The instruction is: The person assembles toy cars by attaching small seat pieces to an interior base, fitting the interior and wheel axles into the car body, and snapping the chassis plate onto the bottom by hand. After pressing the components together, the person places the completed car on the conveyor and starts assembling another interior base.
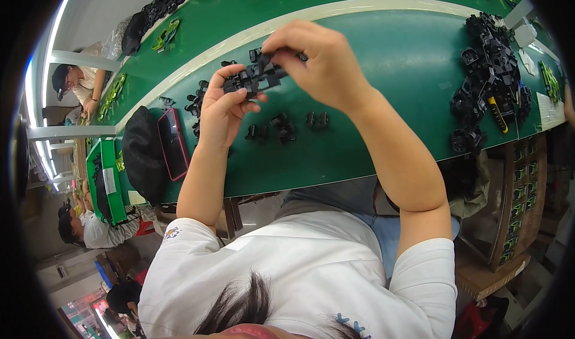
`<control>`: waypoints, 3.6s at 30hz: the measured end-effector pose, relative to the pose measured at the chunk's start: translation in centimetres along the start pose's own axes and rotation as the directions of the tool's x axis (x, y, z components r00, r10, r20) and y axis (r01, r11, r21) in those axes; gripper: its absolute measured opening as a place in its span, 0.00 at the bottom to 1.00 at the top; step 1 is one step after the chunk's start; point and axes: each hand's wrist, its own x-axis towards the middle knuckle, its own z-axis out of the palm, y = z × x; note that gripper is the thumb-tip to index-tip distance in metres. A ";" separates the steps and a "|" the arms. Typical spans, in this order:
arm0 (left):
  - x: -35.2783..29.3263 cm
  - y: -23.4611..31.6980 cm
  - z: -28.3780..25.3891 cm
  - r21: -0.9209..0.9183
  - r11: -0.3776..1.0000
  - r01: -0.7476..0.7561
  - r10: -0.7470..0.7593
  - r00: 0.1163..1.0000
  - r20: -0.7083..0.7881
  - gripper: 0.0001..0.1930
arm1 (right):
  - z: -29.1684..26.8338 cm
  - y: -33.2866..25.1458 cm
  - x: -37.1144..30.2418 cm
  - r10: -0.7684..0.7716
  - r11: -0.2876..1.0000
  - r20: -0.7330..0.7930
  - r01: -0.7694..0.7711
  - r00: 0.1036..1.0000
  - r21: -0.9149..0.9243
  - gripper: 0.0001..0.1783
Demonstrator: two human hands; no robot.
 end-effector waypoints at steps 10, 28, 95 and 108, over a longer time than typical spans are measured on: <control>-0.5 0.0 0.0 -0.192 0.977 0.094 -0.072 0.990 0.121 0.20 | 1.9 -0.4 -1.1 -0.206 0.975 0.134 0.216 0.969 -0.060 0.10; -0.7 -0.5 0.5 -0.017 1.000 -0.024 0.024 1.000 0.004 0.10 | 1.3 0.1 -0.8 -0.142 0.983 0.183 0.161 0.973 -0.090 0.15; 48.3 5.5 -20.6 0.838 -0.410 0.360 0.564 0.822 -0.077 0.37 | -1.0 7.7 0.0 0.432 0.760 -0.390 -0.561 0.813 -0.328 0.04; 16.5 -2.2 24.4 -0.058 -0.098 -0.994 0.095 -0.067 0.993 0.21 | -0.4 9.4 -0.6 -0.035 0.747 -0.511 -0.317 0.859 -0.584 0.09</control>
